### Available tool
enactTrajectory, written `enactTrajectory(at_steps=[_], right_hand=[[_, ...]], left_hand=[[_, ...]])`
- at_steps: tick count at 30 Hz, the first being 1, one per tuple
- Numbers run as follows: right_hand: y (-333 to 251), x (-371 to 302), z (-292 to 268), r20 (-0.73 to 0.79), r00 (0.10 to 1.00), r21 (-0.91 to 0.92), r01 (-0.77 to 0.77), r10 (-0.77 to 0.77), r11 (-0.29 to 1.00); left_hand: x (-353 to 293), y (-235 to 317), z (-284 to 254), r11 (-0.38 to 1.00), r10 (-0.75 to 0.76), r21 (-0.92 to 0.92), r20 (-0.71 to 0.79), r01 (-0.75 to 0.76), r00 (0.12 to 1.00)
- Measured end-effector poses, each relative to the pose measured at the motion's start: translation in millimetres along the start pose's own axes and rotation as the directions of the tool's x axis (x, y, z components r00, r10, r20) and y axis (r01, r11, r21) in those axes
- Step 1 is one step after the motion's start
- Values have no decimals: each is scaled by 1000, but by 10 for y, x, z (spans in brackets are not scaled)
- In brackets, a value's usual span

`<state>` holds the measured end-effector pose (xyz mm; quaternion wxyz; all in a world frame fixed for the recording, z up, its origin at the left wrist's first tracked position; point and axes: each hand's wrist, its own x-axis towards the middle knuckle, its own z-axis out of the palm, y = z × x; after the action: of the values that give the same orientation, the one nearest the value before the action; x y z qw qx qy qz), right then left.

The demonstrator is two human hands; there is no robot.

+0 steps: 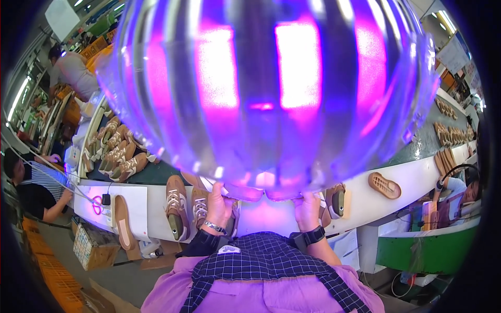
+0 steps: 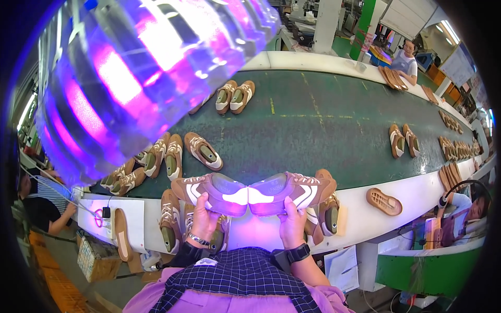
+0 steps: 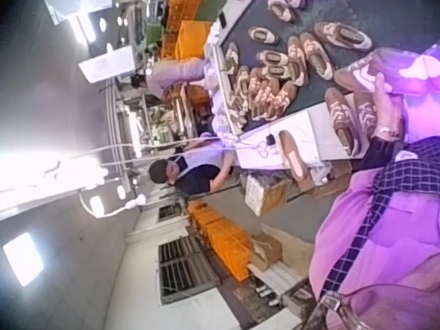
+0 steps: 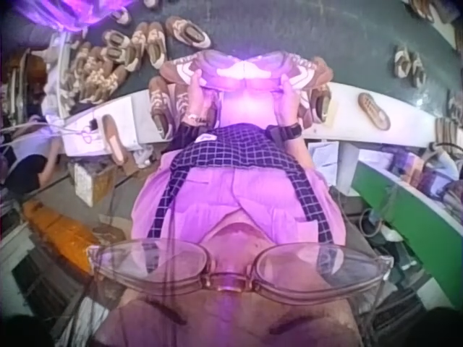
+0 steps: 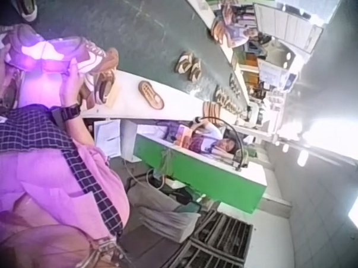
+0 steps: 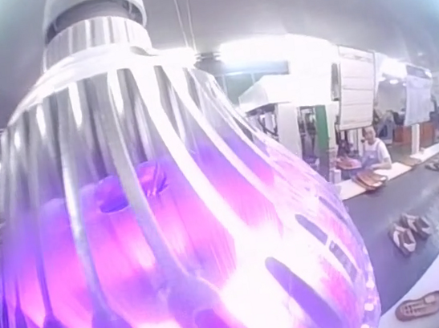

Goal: Inspecting shoes on a conveyor belt and marking them with a pen for quality control.

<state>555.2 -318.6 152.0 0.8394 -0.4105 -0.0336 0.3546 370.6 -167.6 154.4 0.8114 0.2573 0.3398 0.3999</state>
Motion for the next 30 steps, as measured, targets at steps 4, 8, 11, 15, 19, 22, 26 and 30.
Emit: enactTrajectory(at_steps=[4, 8, 11, 15, 19, 22, 26, 30], right_hand=[[-138, -50, -28, 63, 997, 55, -58, 54, 997], [-246, -146, -54, 167, 965, 185, -233, 203, 955], [-256, -144, -104, 200, 932, 222, -343, 301, 913], [-254, 220, -145, 197, 922, 229, -374, 333, 899], [-416, 1301, 129, 372, 886, 243, -381, 277, 892], [-636, 2293, 639, 549, 832, 190, -223, 85, 956], [-798, 2880, 1062, 450, 879, -30, -161, 157, 986], [-826, 2456, 633, 458, 888, -365, 218, -29, 905]], left_hand=[[98, 109, 60, 1000, 2, -25, 78, 0, 997], [684, 217, 236, 991, -20, -122, 325, 63, 946], [1364, 304, 291, 997, -20, -62, 350, 45, 937], [1615, 128, 127, 986, -117, 119, 15, 114, 993], [1123, -77, -52, 916, 93, 397, -89, -50, 992], [668, -101, -133, 832, 176, 552, -160, -59, 971], [216, -1, -308, 727, 275, 682, -174, -86, 946], [-73, 24, -596, 745, 253, 664, -198, -61, 947]])
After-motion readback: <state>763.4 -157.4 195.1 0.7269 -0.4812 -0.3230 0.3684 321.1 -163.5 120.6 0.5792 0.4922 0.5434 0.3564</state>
